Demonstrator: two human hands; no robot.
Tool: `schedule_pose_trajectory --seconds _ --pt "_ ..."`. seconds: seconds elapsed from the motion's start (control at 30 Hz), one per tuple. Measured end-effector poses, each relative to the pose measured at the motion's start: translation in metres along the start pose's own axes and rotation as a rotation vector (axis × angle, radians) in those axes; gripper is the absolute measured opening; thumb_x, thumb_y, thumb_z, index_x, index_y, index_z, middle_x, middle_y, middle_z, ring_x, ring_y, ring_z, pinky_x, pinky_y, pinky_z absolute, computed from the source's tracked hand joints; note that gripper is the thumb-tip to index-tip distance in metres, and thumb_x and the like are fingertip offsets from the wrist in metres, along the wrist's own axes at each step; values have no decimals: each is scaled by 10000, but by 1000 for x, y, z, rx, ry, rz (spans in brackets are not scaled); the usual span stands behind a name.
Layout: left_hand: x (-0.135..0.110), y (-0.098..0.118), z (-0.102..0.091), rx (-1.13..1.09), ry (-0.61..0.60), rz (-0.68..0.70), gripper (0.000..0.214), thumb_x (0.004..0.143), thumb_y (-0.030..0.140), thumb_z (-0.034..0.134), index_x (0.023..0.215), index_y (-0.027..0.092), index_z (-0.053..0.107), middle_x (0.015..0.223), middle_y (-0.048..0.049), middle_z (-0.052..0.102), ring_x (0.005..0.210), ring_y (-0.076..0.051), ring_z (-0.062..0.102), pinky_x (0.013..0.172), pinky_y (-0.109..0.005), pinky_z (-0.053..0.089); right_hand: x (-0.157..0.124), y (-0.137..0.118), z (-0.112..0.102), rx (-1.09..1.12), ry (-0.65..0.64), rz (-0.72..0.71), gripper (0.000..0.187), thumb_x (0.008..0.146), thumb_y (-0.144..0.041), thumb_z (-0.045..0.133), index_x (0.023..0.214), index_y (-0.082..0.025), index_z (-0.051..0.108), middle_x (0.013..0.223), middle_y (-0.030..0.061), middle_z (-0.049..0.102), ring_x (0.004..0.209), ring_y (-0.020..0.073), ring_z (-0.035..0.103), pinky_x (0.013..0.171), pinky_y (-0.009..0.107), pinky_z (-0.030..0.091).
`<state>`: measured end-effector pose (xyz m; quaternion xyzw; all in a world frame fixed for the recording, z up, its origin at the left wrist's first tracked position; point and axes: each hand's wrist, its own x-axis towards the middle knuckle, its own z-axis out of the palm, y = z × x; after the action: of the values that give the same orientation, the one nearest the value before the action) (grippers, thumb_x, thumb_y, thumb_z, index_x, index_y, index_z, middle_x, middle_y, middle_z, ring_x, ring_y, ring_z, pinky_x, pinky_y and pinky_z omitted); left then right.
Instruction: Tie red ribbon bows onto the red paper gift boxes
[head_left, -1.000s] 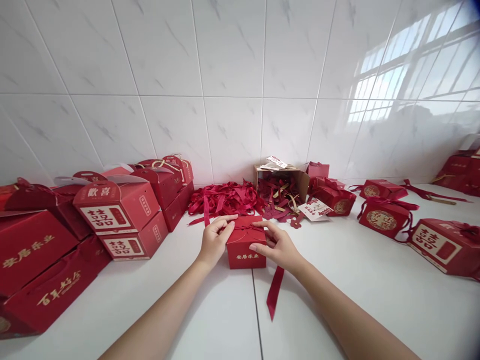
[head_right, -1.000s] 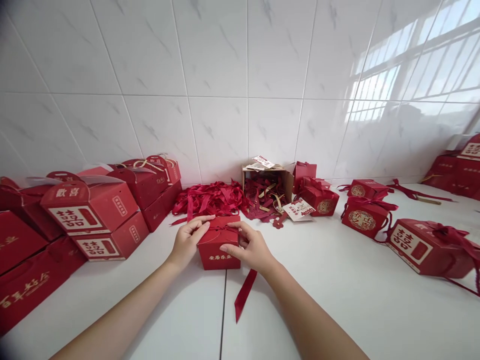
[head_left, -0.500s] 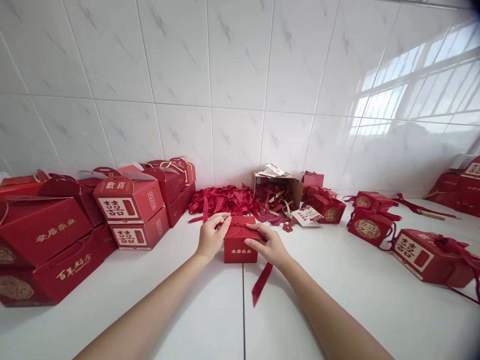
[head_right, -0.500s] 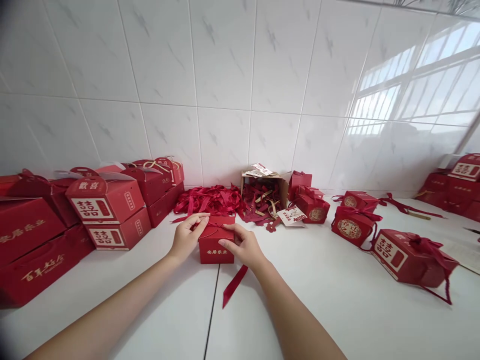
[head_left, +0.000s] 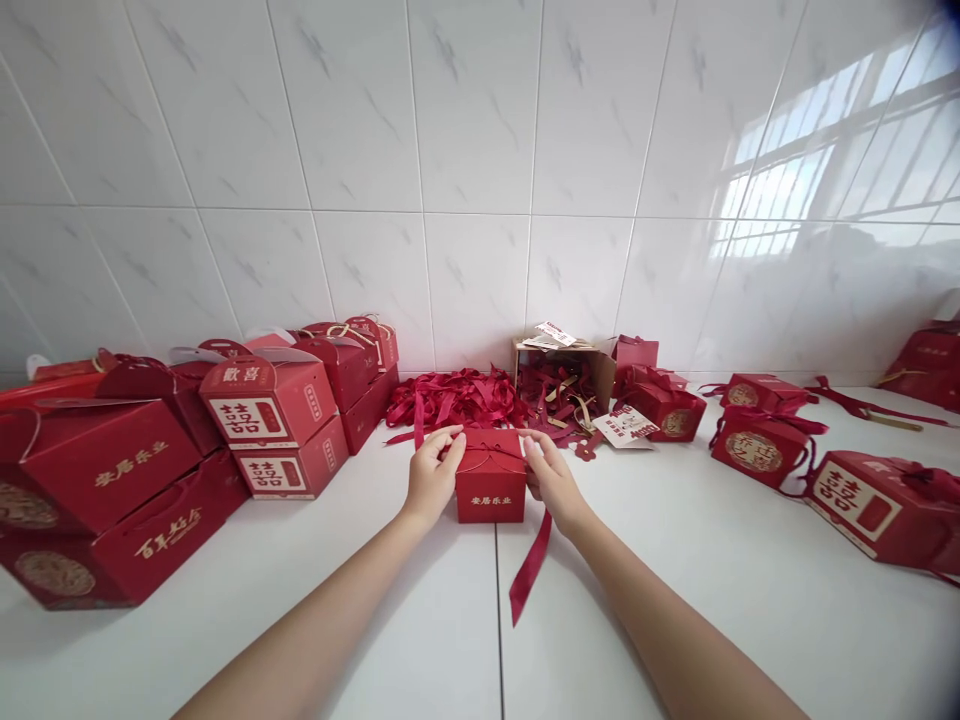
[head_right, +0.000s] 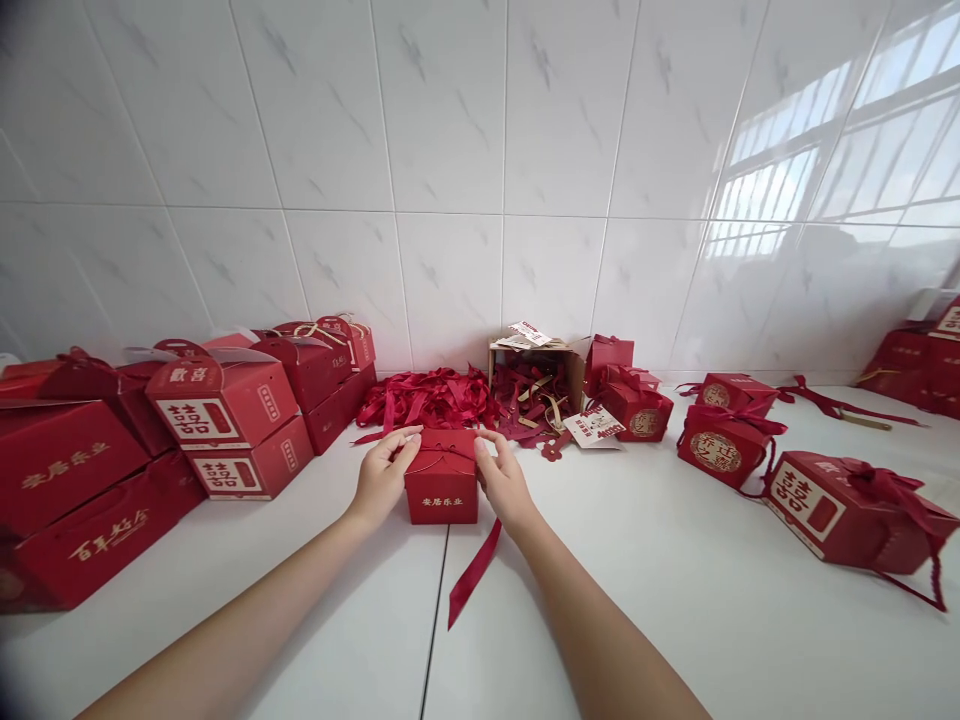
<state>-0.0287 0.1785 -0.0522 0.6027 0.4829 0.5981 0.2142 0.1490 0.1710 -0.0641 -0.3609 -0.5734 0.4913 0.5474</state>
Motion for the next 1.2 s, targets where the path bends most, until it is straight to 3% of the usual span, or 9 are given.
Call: schedule_pose_trajectory --seconds 0.27,0.37,0.47,0.53,0.63,0.8,0.97,1.07,1.2 --pt "1 5 -4 16 -58 61 318 801 355 537 543 210 419 1069 -101 662 989 -265 604 860 -375 429 9 -2 -15 -79 118 -28 501 740 -605 585 1043 -224 463 474 -119 292 433 92 237 442 221 167" --pt "-2 5 -4 32 -68 78 311 796 346 535 544 207 417 1021 -92 645 995 -253 595 863 -361 425 7 0 -19 -136 153 -33 410 717 -600 624 775 -207 522 471 -92 310 459 92 237 466 238 165" --pt "-7 6 -2 45 -57 75 321 803 346 521 544 203 396 1012 -92 626 992 -246 589 855 -358 423 6 -1 -21 -159 154 18 520 738 -621 590 486 -186 458 453 -48 341 463 96 283 478 257 184" --pt "-9 7 0 47 -51 68 323 807 344 514 547 203 383 1015 -91 618 982 -239 586 848 -354 424 5 -4 -22 -130 116 57 589 767 -635 546 404 -186 432 423 -29 351 452 103 313 484 266 213" --pt "-12 11 3 46 -53 58 314 808 336 511 555 202 383 1020 -84 613 964 -225 584 846 -345 429 5 -13 -21 -16 74 37 534 742 -605 608 441 -183 480 466 -17 415 489 112 357 520 269 279" --pt "-18 14 6 44 -52 34 243 800 304 518 627 211 374 955 -59 627 970 -216 587 849 -343 440 2 -29 -15 220 119 -71 377 691 -567 680 641 -201 600 588 -28 475 596 125 427 606 260 361" --pt "-15 30 3 78 -61 78 133 763 255 543 831 218 435 1039 -66 607 1013 -208 581 904 -365 434 0 -35 -9 352 63 -62 353 668 -484 734 893 -214 700 666 -12 597 623 135 509 617 269 407" --pt "-4 53 5 144 -182 152 182 725 273 607 891 217 553 1034 -54 635 1039 -219 572 960 -369 396 0 -36 -8 381 15 -77 294 682 -423 745 882 -210 718 743 7 648 675 138 551 663 271 435" --pt "4 80 19 242 -358 146 177 652 324 701 801 232 675 822 -23 711 849 -233 637 823 -350 448 0 -39 -10 357 -15 -105 289 697 -410 741 892 -198 721 760 17 653 685 136 560 668 267 439"
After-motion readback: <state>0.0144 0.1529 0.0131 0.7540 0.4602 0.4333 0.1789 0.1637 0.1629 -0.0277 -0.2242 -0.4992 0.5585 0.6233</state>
